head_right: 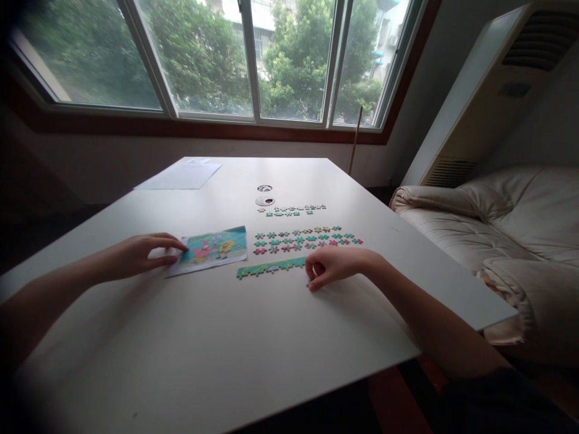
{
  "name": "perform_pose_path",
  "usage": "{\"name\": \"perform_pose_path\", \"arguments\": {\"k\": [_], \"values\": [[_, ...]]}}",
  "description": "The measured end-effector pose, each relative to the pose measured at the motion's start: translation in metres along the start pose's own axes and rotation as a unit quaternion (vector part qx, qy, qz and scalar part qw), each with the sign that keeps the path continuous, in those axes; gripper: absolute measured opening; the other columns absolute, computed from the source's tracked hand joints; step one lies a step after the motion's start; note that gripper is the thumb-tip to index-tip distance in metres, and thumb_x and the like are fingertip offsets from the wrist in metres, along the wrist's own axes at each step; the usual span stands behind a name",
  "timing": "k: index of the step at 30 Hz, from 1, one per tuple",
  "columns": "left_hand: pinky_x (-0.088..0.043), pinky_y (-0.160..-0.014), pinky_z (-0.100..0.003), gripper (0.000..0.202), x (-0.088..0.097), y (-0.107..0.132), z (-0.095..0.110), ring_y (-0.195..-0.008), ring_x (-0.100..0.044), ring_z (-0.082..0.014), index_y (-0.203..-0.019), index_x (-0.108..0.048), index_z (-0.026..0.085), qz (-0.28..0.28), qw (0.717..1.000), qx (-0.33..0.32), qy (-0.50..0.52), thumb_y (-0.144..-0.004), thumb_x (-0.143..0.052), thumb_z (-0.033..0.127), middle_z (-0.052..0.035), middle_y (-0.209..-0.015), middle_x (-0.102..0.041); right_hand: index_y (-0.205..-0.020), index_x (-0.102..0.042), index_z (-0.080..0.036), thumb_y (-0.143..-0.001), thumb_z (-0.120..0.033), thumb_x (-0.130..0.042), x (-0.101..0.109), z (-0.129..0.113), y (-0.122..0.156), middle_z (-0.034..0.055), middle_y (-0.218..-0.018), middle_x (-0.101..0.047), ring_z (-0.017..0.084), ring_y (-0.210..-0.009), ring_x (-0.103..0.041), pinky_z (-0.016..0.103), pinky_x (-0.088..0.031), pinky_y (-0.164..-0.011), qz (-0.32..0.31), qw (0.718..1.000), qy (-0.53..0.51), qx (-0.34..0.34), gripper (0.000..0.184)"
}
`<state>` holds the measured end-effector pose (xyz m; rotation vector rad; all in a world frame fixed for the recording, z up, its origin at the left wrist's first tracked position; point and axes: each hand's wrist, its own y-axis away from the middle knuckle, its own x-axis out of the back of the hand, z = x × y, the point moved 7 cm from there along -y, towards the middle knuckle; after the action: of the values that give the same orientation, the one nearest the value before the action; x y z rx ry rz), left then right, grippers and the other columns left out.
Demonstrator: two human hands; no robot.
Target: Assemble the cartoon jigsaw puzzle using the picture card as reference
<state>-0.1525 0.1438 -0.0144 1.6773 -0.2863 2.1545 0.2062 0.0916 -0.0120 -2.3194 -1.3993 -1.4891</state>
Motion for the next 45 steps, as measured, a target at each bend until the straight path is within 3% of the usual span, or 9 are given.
{"name": "perform_pose_path", "arguments": {"k": [18,26,30,34,39,45], "values": [[-0.044,-0.083,-0.035,0.044,0.000,-0.001,0.001,-0.089,-0.059,-0.0243,-0.104,-0.065,0.019,0.004,1.000,-0.013,0.001,-0.079,-0.044,0.049,-0.0072,-0.098,-0.063,-0.083,-0.060,-0.015,-0.072,-0.045,-0.065,0.000,0.000,0.000,-0.0022,-0.067,-0.051,0.008,-0.059,-0.044,0.019,-0.032,-0.050,-0.002,1.000,0.008,0.004,0.032],[-0.043,-0.082,-0.033,0.042,0.002,0.001,0.007,-0.087,-0.058,-0.0232,-0.104,-0.064,0.016,0.003,1.000,-0.011,0.007,-0.080,-0.046,0.045,-0.0072,-0.096,-0.063,-0.086,-0.060,-0.014,-0.079,-0.042,-0.058,0.003,-0.001,0.001,-0.0012,-0.067,-0.052,0.009,-0.060,-0.046,0.019,-0.034,-0.052,0.005,1.000,-0.007,0.020,0.029],[-0.042,-0.082,-0.031,0.038,0.003,0.004,0.013,-0.087,-0.057,-0.0219,-0.105,-0.063,0.014,0.001,1.000,-0.014,0.010,-0.083,-0.046,0.040,-0.0066,-0.096,-0.063,-0.087,-0.060,-0.014,-0.082,-0.042,-0.053,0.024,0.007,-0.001,-0.0016,-0.065,-0.049,0.009,-0.059,-0.044,0.020,-0.034,-0.053,0.054,0.998,-0.003,0.036,0.030],[-0.043,-0.080,-0.031,0.041,0.003,0.004,0.012,-0.086,-0.058,-0.0224,-0.105,-0.063,0.016,0.004,1.000,-0.017,0.009,-0.082,-0.045,0.044,-0.0055,-0.092,-0.063,-0.092,-0.061,-0.014,-0.081,-0.045,-0.052,0.063,0.033,-0.017,-0.0011,-0.064,-0.051,0.009,-0.056,-0.044,0.021,-0.034,-0.051,0.107,0.994,0.025,0.005,0.034],[-0.044,-0.079,-0.032,0.044,0.001,0.000,0.005,-0.085,-0.059,-0.0239,-0.103,-0.065,0.019,0.011,1.000,-0.022,0.006,-0.079,-0.046,0.050,-0.0069,-0.094,-0.064,-0.092,-0.065,-0.016,-0.076,-0.034,-0.060,0.113,0.067,-0.054,0.0051,-0.083,-0.063,0.013,-0.072,-0.055,0.024,-0.041,-0.064,0.166,0.973,0.144,-0.075,0.025],[-0.046,-0.078,-0.032,0.043,-0.001,0.000,0.000,-0.085,-0.059,-0.0241,-0.103,-0.065,0.021,0.018,0.999,-0.031,0.007,-0.080,-0.046,0.051,-0.0070,-0.096,-0.064,-0.101,-0.065,-0.015,-0.075,-0.025,-0.062,0.140,0.082,-0.099,0.0094,-0.103,-0.064,0.017,-0.080,-0.059,0.026,-0.043,-0.067,0.165,0.964,0.168,-0.121,0.028]]}}
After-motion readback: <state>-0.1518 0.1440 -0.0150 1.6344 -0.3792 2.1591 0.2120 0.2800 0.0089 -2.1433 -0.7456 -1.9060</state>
